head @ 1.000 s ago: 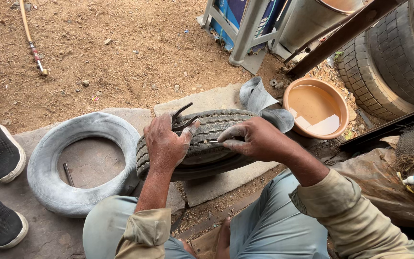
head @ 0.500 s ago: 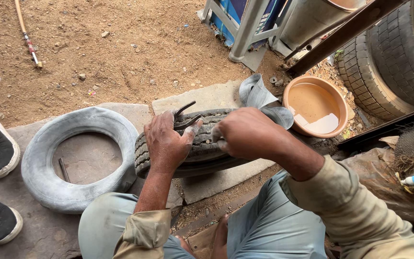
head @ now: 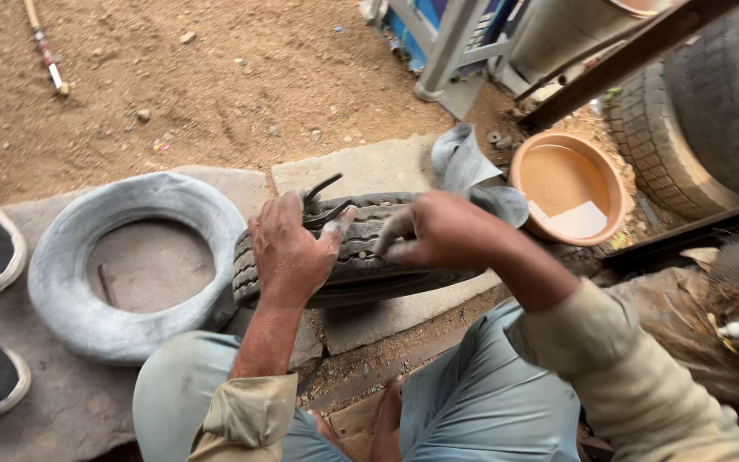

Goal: The person uses a metal tool to remove a nail from a tire. They then inspect the tire and a separate inner tube, turning them over to examine the surfaces.

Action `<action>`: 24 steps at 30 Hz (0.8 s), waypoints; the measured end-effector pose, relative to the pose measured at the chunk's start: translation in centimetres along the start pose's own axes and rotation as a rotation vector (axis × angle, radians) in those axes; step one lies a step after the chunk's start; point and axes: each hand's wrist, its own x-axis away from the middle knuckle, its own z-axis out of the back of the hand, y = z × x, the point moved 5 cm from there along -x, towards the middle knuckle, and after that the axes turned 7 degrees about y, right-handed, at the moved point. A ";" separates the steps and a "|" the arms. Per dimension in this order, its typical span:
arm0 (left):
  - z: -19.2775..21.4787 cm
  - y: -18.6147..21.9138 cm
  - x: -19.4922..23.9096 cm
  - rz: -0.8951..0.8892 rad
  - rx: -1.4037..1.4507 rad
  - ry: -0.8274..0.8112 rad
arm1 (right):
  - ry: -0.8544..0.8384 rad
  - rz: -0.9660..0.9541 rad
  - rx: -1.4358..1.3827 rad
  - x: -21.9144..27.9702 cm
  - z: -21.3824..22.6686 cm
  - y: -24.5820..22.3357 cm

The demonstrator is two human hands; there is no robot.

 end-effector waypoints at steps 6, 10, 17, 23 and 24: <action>0.2 0.0 0.0 -0.055 -0.026 0.085 | 0.269 0.058 0.356 2.9 -1.0 -2.7; 0.2 -0.2 -0.5 -0.009 0.011 0.038 | 0.373 0.014 0.077 3.9 -0.6 -1.7; 0.1 1.6 -0.5 -0.034 0.043 0.078 | 0.481 -0.230 -0.053 6.3 -2.5 1.0; -0.5 1.8 -0.7 -0.007 0.036 0.038 | 0.768 0.005 -0.124 7.7 -4.4 0.4; -0.6 1.8 -0.6 -0.012 0.030 0.030 | 0.693 -0.068 -0.128 7.6 -4.3 0.5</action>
